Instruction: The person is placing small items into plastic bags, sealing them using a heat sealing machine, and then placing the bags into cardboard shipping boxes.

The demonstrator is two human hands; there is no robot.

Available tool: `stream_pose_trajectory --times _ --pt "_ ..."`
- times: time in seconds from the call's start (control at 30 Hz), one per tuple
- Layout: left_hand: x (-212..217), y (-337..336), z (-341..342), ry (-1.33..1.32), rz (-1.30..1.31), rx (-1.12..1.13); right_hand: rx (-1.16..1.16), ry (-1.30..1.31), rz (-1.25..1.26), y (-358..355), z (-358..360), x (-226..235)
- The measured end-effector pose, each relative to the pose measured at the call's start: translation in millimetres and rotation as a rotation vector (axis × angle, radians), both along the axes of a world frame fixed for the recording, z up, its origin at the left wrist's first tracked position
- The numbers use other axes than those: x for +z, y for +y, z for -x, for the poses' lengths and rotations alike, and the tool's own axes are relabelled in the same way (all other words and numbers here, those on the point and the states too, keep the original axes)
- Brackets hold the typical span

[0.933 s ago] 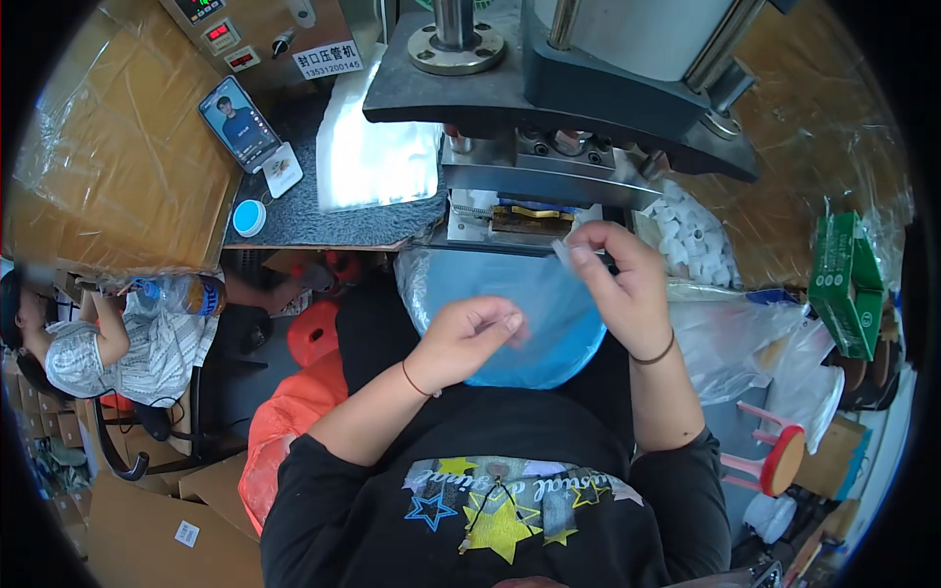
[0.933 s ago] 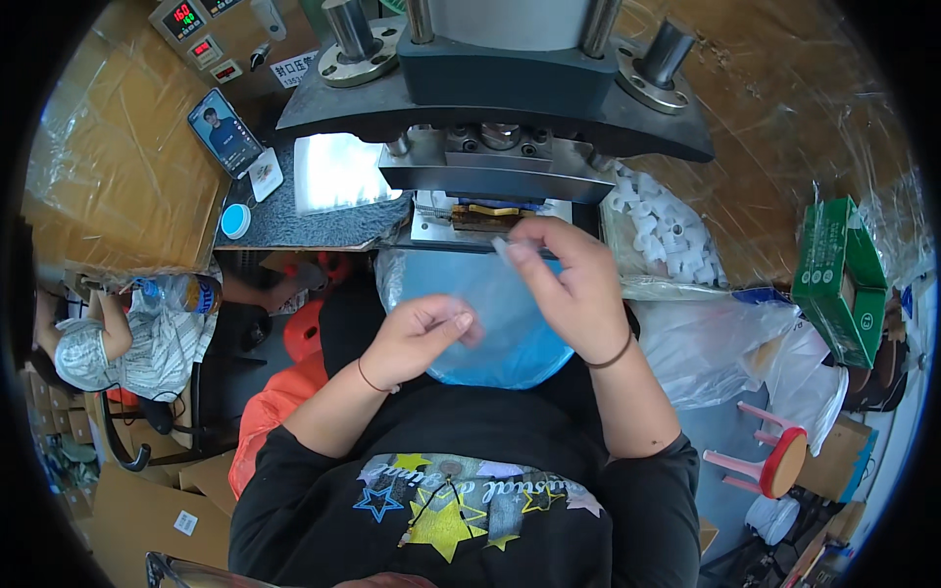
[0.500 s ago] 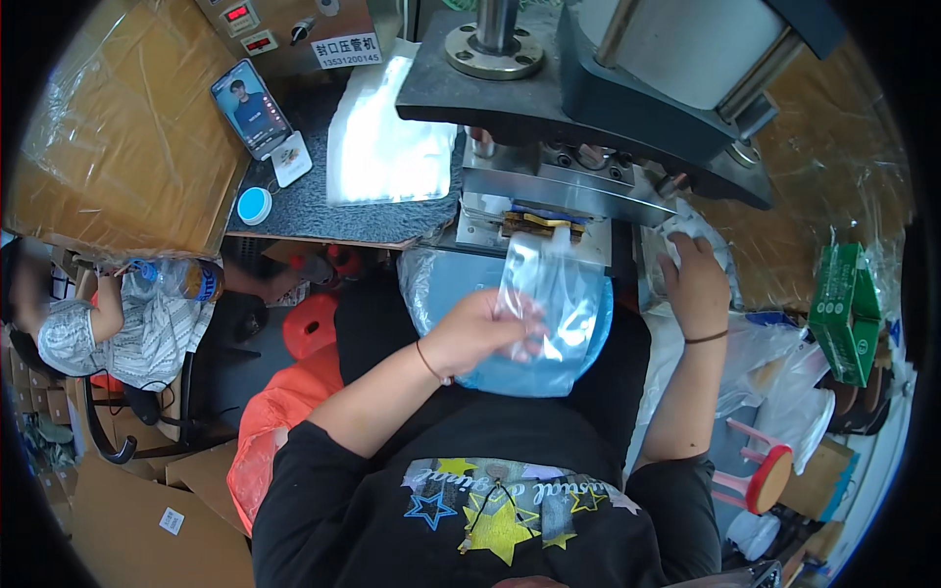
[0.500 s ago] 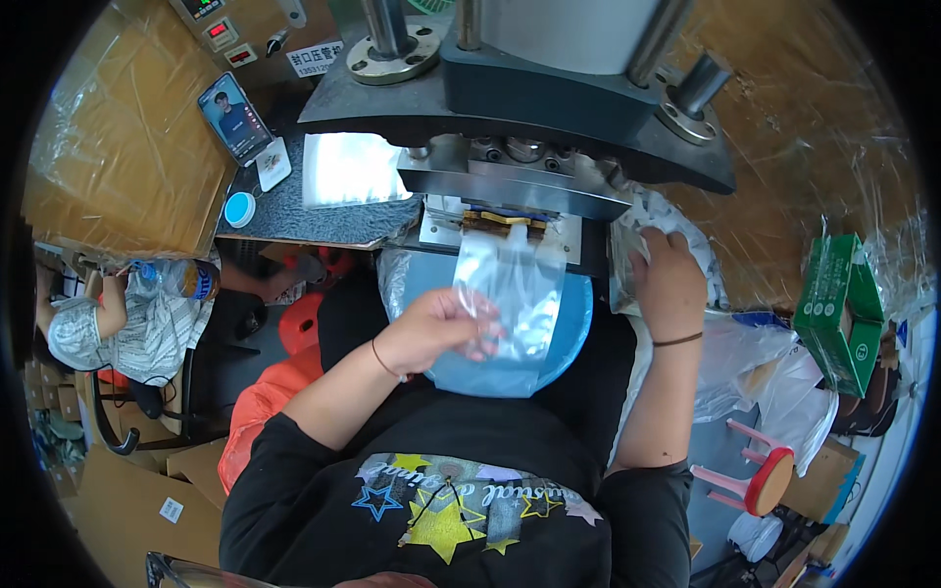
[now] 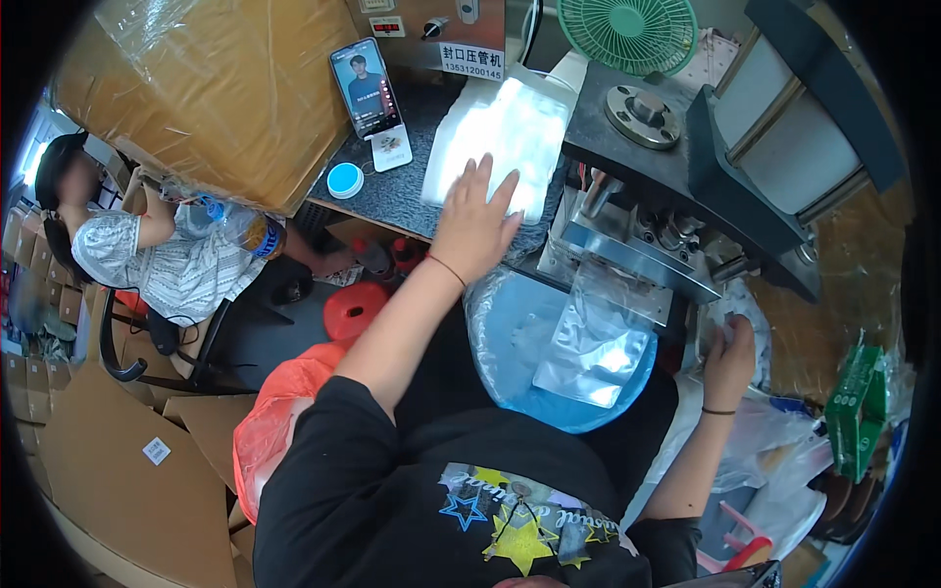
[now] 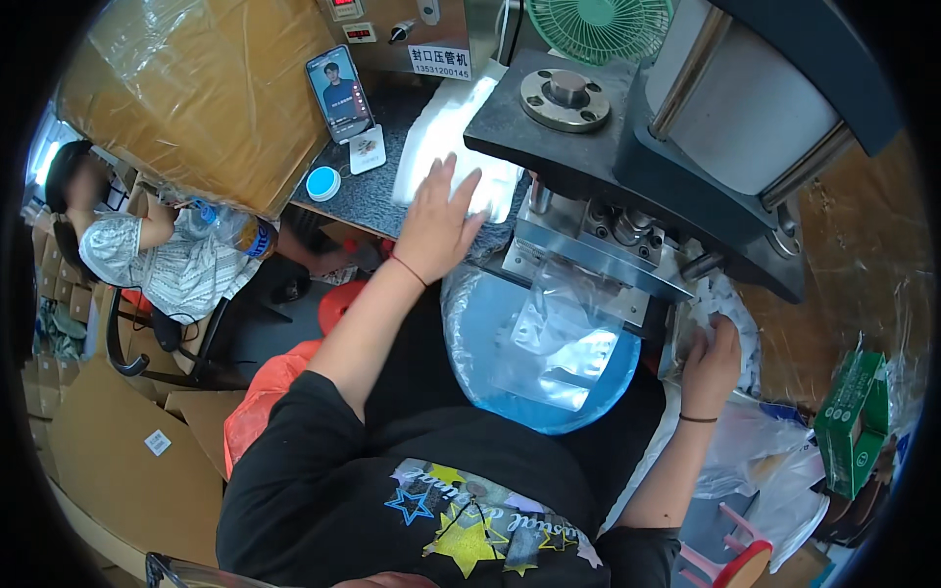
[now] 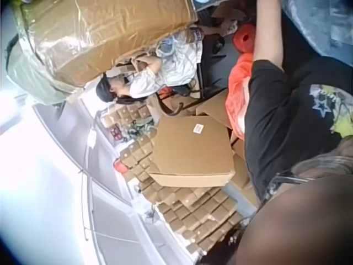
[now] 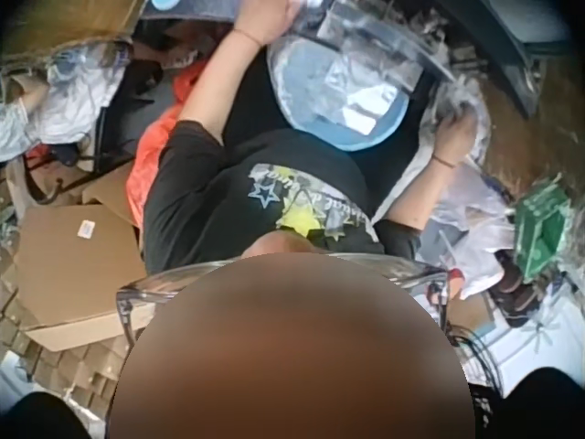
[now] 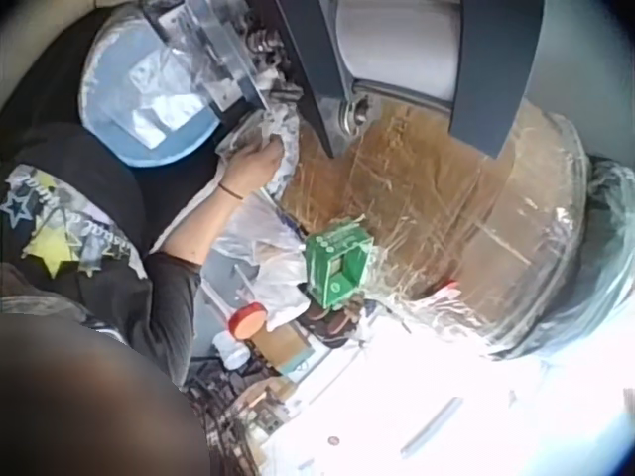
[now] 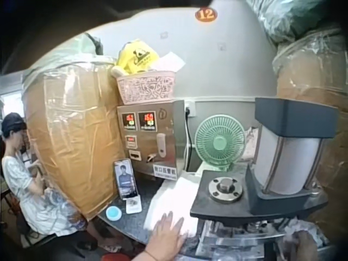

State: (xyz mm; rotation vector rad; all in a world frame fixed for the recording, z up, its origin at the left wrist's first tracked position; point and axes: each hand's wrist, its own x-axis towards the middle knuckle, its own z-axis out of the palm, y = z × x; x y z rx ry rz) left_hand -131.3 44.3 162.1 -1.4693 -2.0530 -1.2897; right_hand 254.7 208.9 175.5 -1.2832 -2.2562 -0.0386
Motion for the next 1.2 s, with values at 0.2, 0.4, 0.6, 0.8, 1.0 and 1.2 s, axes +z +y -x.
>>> stream_pose_trajectory --times 0.2,0.4,0.6,0.8,1.0,1.2 --pt "-18.2 -51.7 -6.5 0.452 0.366 -0.175 0.155 0.173 -0.067 -10.1 -17.6 13.7" --pt "-0.2 -69.1 -50.8 -0.855 0.24 -0.539 0.587 0.668 0.768 -62.6 29.0 30.2" --pt "19.8 -57.8 -102.6 -0.789 0.471 -0.751 0.61 0.882 0.676 -89.6 84.6 70.2" --pt "8.2 -56.9 -126.7 -1.466 0.429 -1.036 0.612 0.439 0.547 -79.9 63.6 76.9" --pt "-4.2 -60.1 -139.6 -1.693 0.563 -1.105 0.591 0.372 0.88 -64.4 47.3 79.9" --pt "-12.9 -32.3 -115.7 -1.787 0.501 -0.8 -0.03 -0.268 0.176 -3.0 14.1 37.1"
